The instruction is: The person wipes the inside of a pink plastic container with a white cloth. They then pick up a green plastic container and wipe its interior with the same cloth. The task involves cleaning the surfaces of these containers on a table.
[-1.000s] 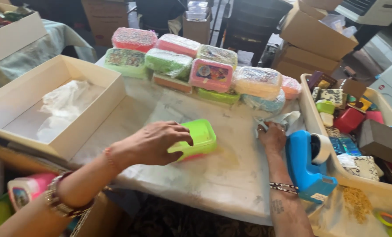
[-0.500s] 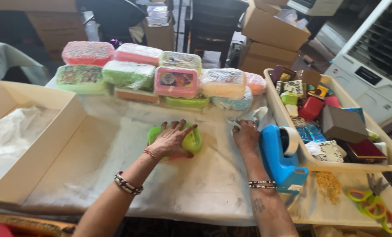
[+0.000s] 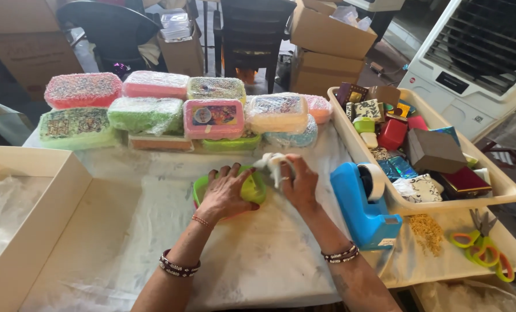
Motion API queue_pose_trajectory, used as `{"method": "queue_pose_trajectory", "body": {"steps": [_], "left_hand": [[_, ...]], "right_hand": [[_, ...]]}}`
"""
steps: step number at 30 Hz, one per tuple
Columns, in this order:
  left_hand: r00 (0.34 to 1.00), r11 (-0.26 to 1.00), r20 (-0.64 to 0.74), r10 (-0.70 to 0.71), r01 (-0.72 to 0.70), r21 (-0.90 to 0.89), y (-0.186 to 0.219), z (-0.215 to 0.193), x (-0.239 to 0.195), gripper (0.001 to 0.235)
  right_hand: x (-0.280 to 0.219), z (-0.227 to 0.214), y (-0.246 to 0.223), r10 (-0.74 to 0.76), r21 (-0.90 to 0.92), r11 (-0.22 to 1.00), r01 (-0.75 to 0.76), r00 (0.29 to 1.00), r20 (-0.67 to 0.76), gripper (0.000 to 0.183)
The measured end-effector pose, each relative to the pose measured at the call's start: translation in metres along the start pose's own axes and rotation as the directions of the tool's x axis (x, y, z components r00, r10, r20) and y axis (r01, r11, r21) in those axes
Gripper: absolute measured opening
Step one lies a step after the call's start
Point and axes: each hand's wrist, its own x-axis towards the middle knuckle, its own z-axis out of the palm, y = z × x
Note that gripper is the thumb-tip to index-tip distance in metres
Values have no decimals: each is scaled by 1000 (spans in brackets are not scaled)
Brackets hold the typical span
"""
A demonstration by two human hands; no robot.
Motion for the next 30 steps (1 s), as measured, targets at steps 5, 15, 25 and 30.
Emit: {"method": "queue_pose_trajectory", "body": {"steps": [5,15,25,30], "left_hand": [[1000,999,-16,14,-13,42,-7,9,1,99],[742,927,-670,16,-263,-269,0,25,4,110],[744,194,-553,-376,-520,-832,-63,72,38,62],[641,211,-538,-548,-517,-830,-114,105,60,22]], "right_hand": [[-1,1,-26,-172,65,984,164,976,133,17],[15,-6,24,185,52,983,-179,964,-190,22],[-1,19,41,228,-33,973,-227,943,243,26],[-5,22,39,128,-27,992,-126,932,338,23]]}}
